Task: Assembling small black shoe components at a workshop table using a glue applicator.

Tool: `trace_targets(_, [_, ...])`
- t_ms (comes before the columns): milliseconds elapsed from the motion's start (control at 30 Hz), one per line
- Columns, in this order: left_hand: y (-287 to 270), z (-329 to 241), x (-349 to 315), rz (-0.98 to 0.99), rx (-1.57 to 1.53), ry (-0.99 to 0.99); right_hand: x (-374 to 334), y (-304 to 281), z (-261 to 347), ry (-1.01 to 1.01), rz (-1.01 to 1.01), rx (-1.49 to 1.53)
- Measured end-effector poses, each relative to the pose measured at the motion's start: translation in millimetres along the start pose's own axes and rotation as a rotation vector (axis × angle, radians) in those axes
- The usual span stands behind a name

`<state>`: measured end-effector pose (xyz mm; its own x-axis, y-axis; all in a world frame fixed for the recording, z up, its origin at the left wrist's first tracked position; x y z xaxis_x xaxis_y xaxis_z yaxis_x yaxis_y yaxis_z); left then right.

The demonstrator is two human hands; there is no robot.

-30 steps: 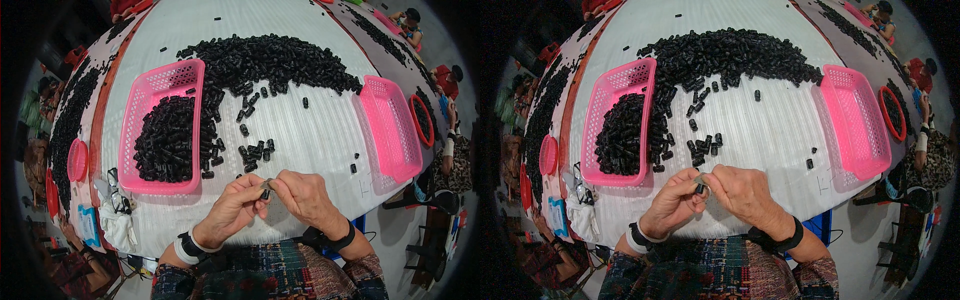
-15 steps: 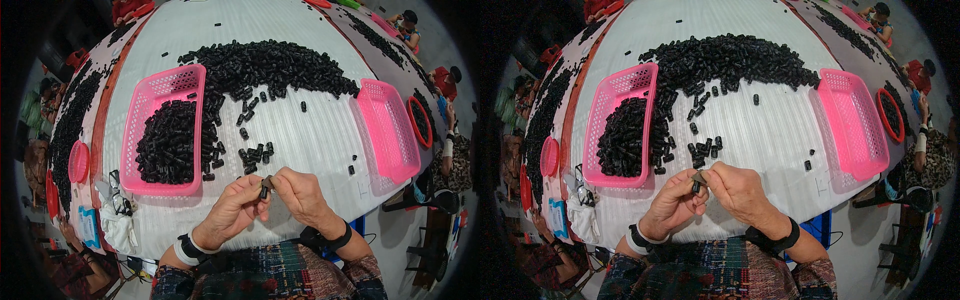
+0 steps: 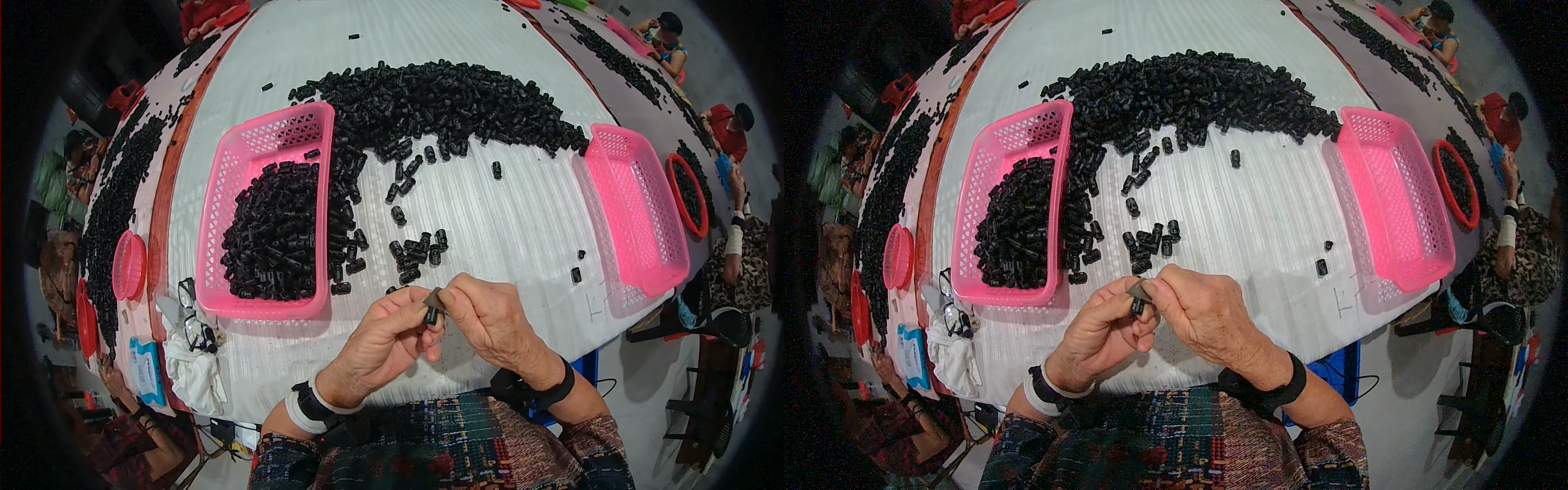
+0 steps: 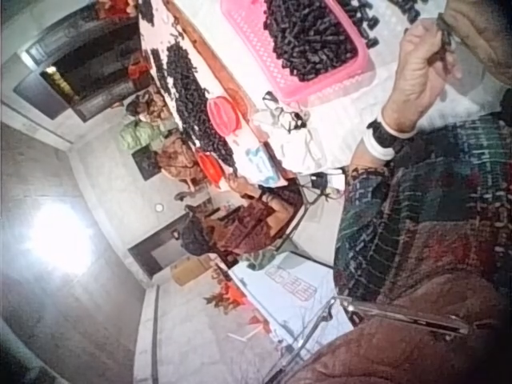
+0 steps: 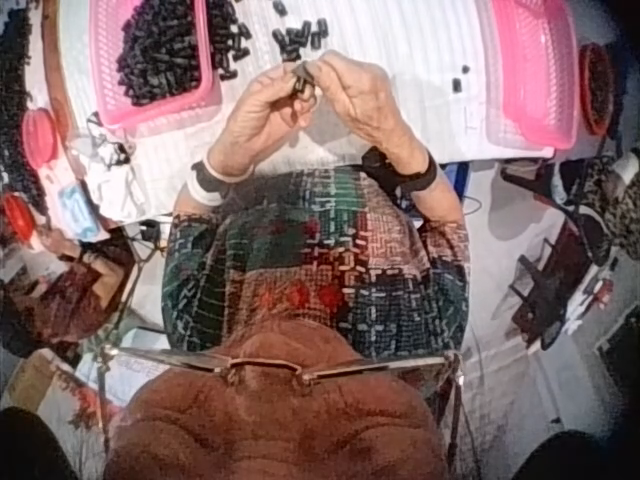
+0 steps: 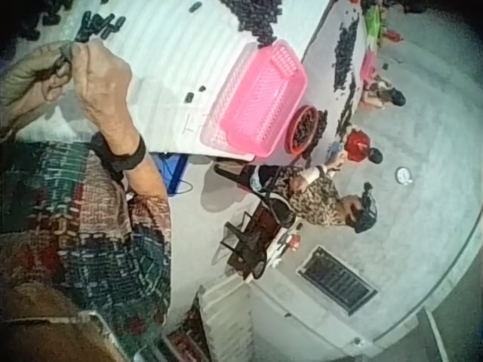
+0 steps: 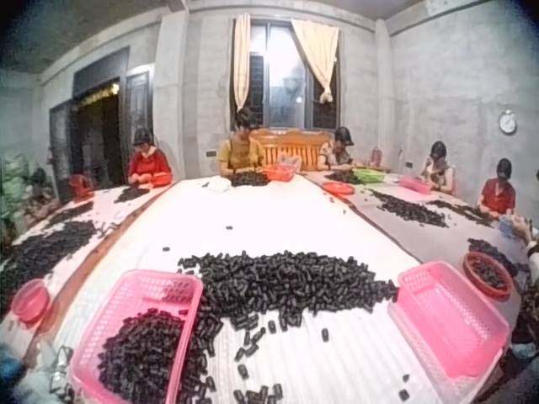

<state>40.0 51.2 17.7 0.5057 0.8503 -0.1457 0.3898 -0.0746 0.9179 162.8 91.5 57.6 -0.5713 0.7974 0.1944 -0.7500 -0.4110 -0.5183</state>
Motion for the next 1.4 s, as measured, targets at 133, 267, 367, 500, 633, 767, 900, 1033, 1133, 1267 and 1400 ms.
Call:
trace_targets(133, [-3.4,1.8,2.0,-0.004,-0.016,-0.023,-0.3,1.5,-3.7,-0.007,0.015,-0.035])
trace_targets(267, [-7.5,2.3,3.0,-0.047,0.005,-0.034,-0.5,2.7,-3.0,0.001,0.026,-0.075])
trace_targets(367, [-6.8,-0.5,4.2,-0.121,0.021,0.008,-1.1,-0.1,-0.9,-0.057,0.035,-0.172])
trace_targets(500, [-6.0,-0.3,2.7,-0.080,0.016,0.002,5.0,-8.7,3.0,-0.005,-0.025,-0.076])
trace_targets(633, [-3.1,-0.2,0.9,-0.066,0.019,-0.003,2.8,-3.0,0.5,-0.005,0.012,-0.086])
trace_targets(767, [-2.9,0.6,0.9,-0.057,0.022,-0.015,1.8,-1.8,1.3,-0.020,-0.020,-0.067])
trace_targets(900, [-4.6,1.1,1.1,-0.061,0.016,-0.009,1.1,-1.4,0.9,-0.032,-0.015,-0.127])
trace_targets(1033, [-7.0,1.9,2.5,-0.084,0.052,-0.009,-0.3,-0.8,0.5,0.004,0.002,-0.178])
trace_targets(1133, [-12.0,2.9,3.8,-0.110,0.060,0.003,-2.4,1.9,-3.5,0.003,0.033,-0.246])
trace_targets(1267, [-9.2,-0.6,4.1,-0.114,0.035,0.027,-0.9,-5.3,0.0,0.033,-0.004,-0.040])
trace_targets(1400, [-7.4,-0.4,1.5,-0.115,0.071,0.027,1.5,-5.4,-0.2,-0.013,-0.039,-0.113])
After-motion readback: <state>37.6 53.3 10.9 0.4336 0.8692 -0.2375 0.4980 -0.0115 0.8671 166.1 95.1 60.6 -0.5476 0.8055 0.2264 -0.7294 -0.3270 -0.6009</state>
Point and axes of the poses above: each hand's wrist, its own x-axis towards the middle knuckle, its own y-axis out of the palm, z = x × y, the point moved 4 cm from there along x, towards the middle knuckle, and after that the axes turned 6 degrees about z, right-handed, at the moved point
